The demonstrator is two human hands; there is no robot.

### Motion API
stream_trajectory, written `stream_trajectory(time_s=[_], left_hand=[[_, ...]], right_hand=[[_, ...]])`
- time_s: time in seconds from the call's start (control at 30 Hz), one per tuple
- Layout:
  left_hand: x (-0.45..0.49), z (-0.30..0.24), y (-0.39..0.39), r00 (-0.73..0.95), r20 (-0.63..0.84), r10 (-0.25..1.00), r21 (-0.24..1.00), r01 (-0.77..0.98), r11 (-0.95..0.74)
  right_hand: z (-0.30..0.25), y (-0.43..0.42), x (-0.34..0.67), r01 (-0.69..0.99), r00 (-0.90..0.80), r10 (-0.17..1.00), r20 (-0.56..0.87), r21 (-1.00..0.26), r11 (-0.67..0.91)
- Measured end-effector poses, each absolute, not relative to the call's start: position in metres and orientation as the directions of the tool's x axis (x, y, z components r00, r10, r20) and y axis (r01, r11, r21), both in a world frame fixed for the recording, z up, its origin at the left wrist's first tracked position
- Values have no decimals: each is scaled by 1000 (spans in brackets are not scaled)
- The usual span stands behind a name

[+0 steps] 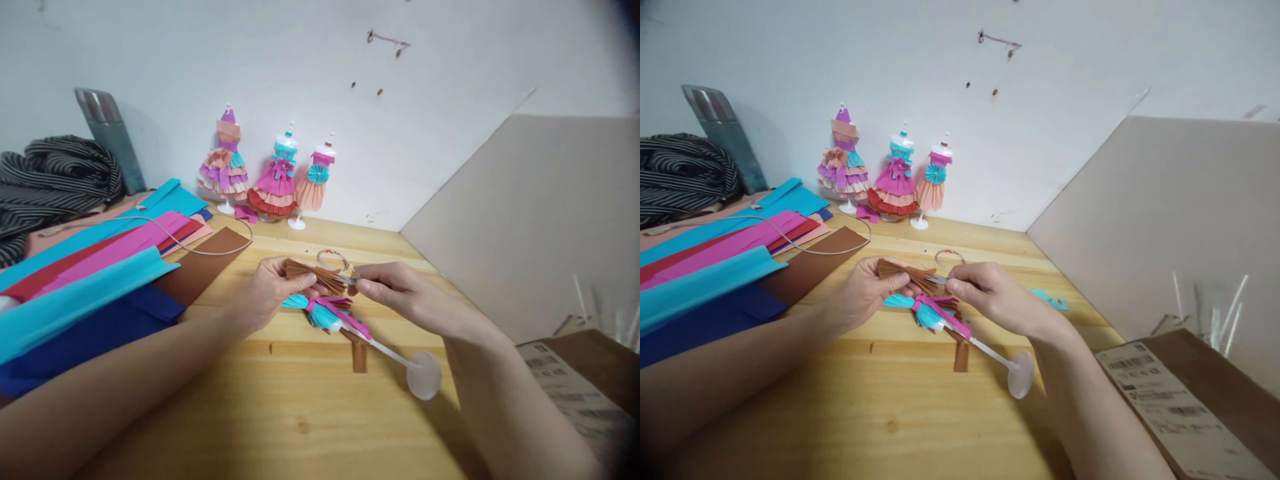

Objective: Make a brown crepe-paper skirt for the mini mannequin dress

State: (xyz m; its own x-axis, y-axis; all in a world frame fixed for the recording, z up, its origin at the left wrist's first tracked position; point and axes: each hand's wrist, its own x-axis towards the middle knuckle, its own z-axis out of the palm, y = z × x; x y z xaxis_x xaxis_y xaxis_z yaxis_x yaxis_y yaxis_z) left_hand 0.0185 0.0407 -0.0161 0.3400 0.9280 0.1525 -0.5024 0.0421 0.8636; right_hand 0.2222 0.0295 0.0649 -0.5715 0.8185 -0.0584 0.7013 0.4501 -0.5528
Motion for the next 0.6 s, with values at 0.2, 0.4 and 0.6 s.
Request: stream_trajectory(time_s=[0.2,0.4,0.6], left_hand=[[19,-19,41,337,145,930,873,-487,41],[19,-18,41,332,149,932,875,-482,32],[20,-20,41,349,131,928,876,-478,56]], right_hand=[[63,26,217,737,-562,826,-42,-479,477],[66,24,217,771,-535,844,-43,-434,466],[63,26,216,769,-529,844,-83,-468,436]])
